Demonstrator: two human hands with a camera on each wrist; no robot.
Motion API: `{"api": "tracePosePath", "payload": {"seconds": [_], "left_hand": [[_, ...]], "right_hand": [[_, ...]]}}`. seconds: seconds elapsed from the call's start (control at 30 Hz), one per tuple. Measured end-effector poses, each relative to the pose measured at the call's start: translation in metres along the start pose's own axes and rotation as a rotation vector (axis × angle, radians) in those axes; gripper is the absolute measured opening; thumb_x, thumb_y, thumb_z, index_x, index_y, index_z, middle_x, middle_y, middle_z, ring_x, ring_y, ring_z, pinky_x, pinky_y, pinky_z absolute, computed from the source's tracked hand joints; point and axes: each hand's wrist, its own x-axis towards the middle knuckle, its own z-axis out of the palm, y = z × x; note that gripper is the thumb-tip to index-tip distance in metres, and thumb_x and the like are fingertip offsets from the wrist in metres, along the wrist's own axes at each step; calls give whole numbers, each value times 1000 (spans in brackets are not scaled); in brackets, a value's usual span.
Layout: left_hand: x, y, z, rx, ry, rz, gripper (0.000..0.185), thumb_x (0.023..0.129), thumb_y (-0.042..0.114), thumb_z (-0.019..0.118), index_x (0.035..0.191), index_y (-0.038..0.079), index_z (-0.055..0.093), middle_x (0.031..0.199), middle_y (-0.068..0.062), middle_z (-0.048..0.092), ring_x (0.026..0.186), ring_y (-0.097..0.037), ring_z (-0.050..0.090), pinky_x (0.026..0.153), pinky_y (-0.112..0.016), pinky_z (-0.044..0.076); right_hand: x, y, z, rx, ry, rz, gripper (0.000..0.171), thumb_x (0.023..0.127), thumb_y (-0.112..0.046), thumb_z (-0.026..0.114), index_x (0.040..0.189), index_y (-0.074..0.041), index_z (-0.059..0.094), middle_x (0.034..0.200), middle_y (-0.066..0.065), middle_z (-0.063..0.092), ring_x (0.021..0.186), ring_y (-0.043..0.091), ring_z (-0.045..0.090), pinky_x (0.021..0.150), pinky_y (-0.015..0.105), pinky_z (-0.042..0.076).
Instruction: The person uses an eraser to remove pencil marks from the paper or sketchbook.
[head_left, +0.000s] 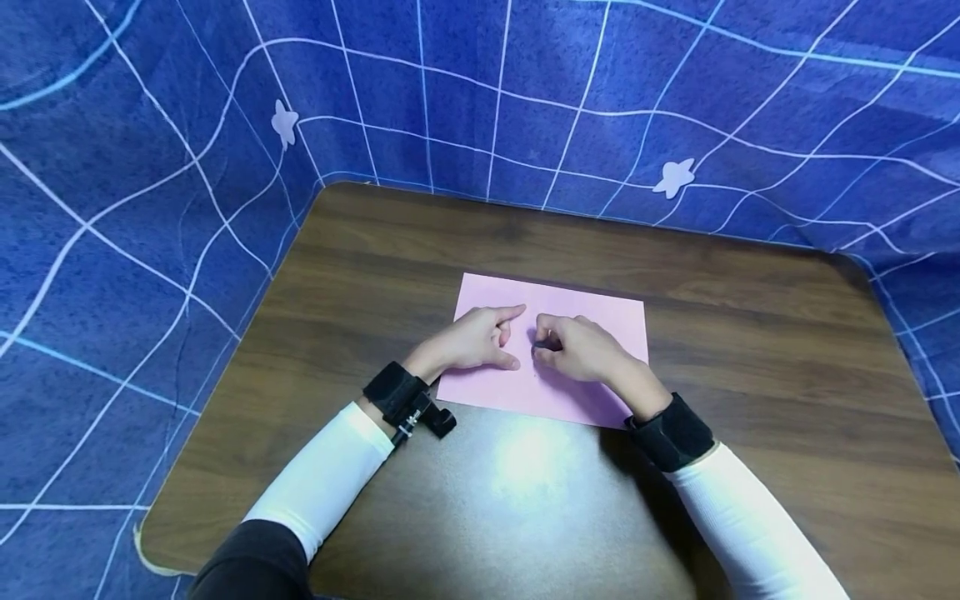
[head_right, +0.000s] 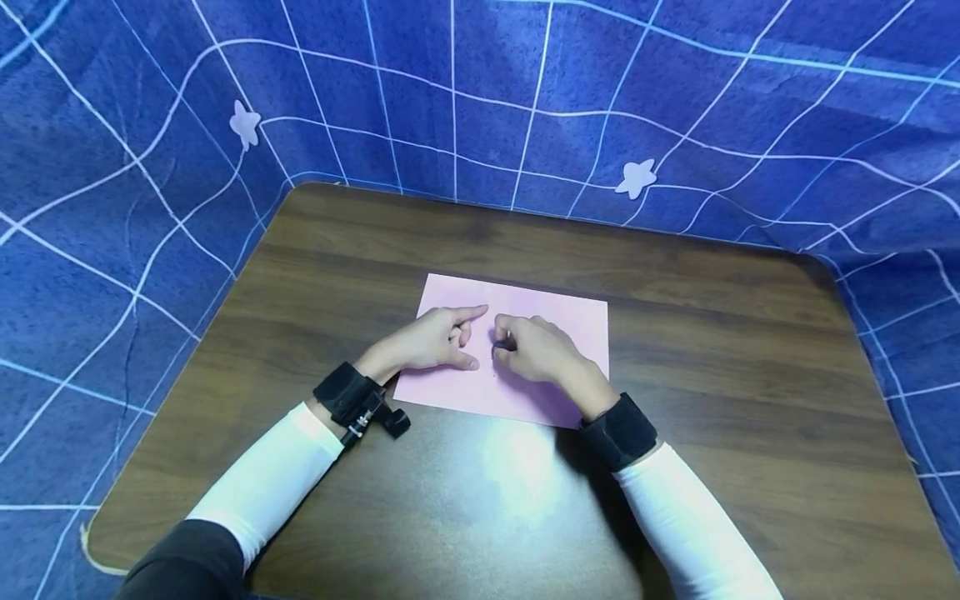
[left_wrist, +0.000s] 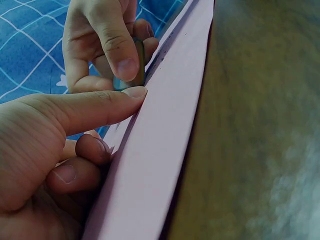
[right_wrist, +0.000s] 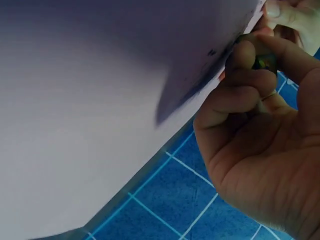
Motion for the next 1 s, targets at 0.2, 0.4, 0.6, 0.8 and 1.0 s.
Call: {"api": "tracePosePath", "payload": {"seconds": [0.2, 0.4, 0.6, 0.8, 1.0], "left_hand": [[1, -1, 3, -6, -4, -5, 94, 79, 17, 88, 159, 11, 37, 79, 5, 52, 60, -8, 41, 74, -25, 42], [-2, 2, 1, -6, 9, -9, 95, 79, 17, 88, 159, 11, 38, 79, 4, 51, 61, -8, 41, 74, -25, 42], [-3, 3, -1, -5, 4, -9, 95, 79, 18, 88, 159, 11, 37, 80, 4, 51, 61, -8, 41, 79, -25, 43], [-4, 3, -2, 0, 4, -14, 95, 80, 19, 88, 159, 11, 37, 81, 4, 52, 62, -9, 42, 79, -26, 42], [-4, 3, -2, 10, -5, -10, 95, 80, 19, 88, 160, 11, 36, 82, 4, 53, 62, -8, 42, 82, -27, 43]], "right_hand": [[-4, 5, -2, -3, 5, 40, 11, 90, -21, 73, 92, -19, 62, 69, -2, 55, 71, 20, 53, 63, 32, 37], [-14, 22, -8, -4, 51, 95, 11, 88, -19, 73, 90, -19, 62, 82, 3, 65, 78, 24, 58, 67, 34, 39], [-27, 41, -18, -34, 69, 167, 12, 87, -17, 74, 90, -16, 63, 88, 6, 68, 83, 26, 60, 70, 36, 42], [-32, 42, -23, -116, 56, 219, 15, 85, -16, 73, 87, -15, 58, 82, 5, 64, 79, 26, 58, 64, 38, 42], [-30, 31, -20, -179, 81, 152, 11, 90, -16, 68, 90, -11, 58, 78, 6, 63, 75, 26, 60, 60, 41, 45]]}}
